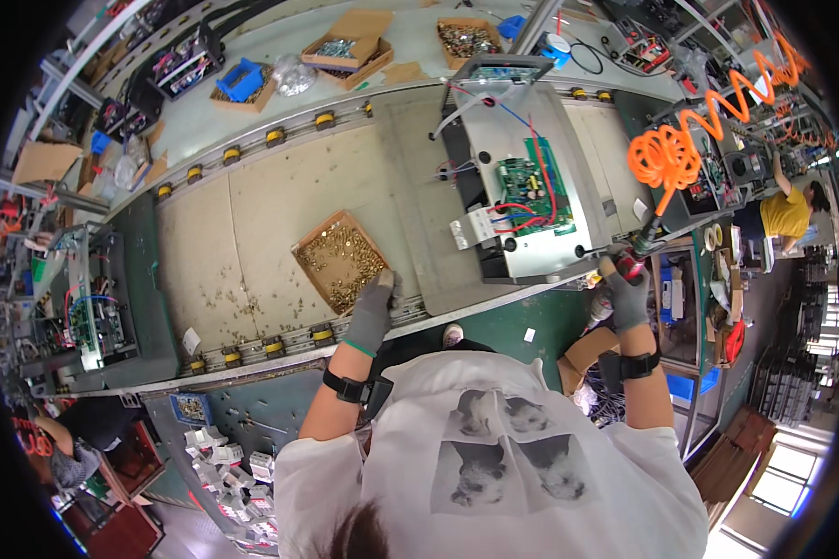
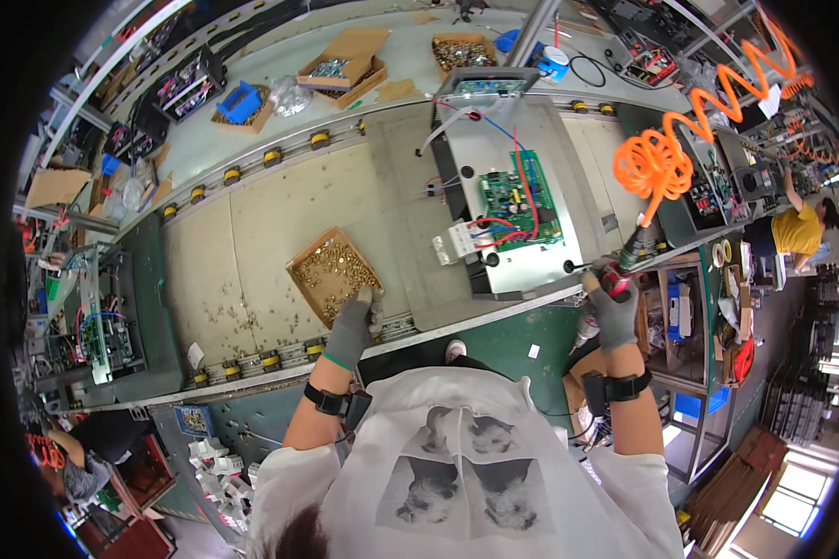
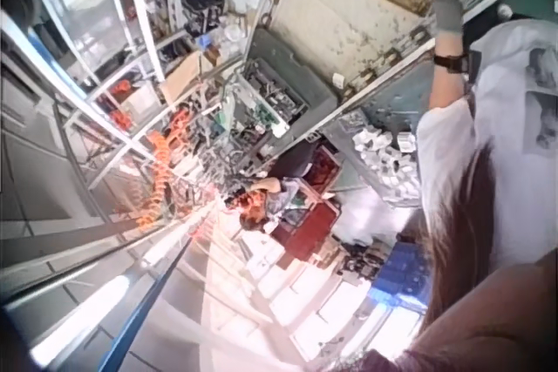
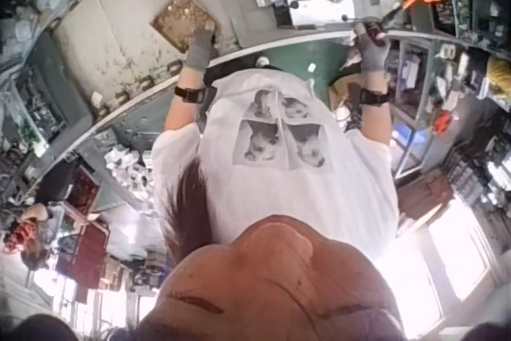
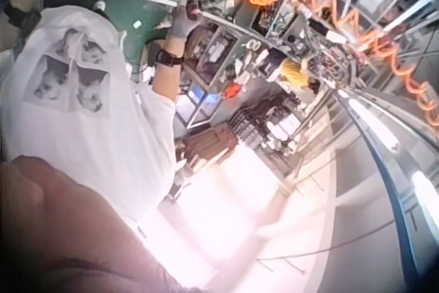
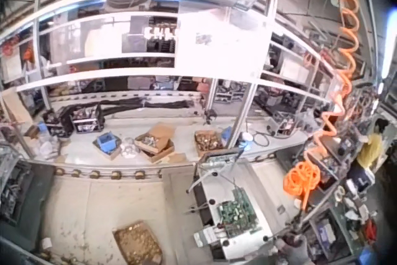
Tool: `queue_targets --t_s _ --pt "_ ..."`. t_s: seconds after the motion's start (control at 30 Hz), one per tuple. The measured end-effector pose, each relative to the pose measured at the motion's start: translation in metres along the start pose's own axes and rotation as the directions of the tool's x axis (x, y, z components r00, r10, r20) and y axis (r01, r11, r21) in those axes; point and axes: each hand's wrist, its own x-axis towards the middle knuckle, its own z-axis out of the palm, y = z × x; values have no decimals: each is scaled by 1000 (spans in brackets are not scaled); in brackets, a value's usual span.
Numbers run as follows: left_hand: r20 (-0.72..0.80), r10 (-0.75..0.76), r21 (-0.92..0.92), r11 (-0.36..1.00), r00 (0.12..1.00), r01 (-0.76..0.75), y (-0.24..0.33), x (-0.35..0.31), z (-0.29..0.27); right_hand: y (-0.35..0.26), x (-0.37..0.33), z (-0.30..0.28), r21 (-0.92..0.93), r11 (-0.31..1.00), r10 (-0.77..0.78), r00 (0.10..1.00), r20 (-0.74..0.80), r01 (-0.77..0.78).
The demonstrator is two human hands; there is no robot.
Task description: Assembling and wiring components inside a metal electronic unit enclosure on a factory assembly line.
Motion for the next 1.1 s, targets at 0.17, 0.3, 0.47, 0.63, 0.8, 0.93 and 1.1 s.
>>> queue_targets --t_s 0.17,0.3,0.47,0.63,0.8,0.93,1.1 --pt "358 -2 210 975 934 -78 -7 -43 90 26 -4 -2 4 982 -189 979 76 189" --pt "594 -187 90 982 782 167 -34 -61 109 5 -39 -7 191 964 -190 981 22 183" --pt "388 -206 628 772 899 -94 -35 -118 174 -3 -61 -35 408 904 -220 959 179 132" --pt "727 96 663 161 680 -731 -58 -143 220 8 -82 -28 833 552 -448 823 348 -52" --pt "759 4 633 230 651 -739 -73 -139 211 -12 -90 -42 450 891 -263 749 608 -53" --pt "717 95 677 141 691 -722 -77 -119 176 -24 -90 -69 -383 776 -18 625 781 501" --pt "646 82 751 -246 759 -613 -48 -132 182 -54 -108 -59 -72 750 -492 628 603 658"
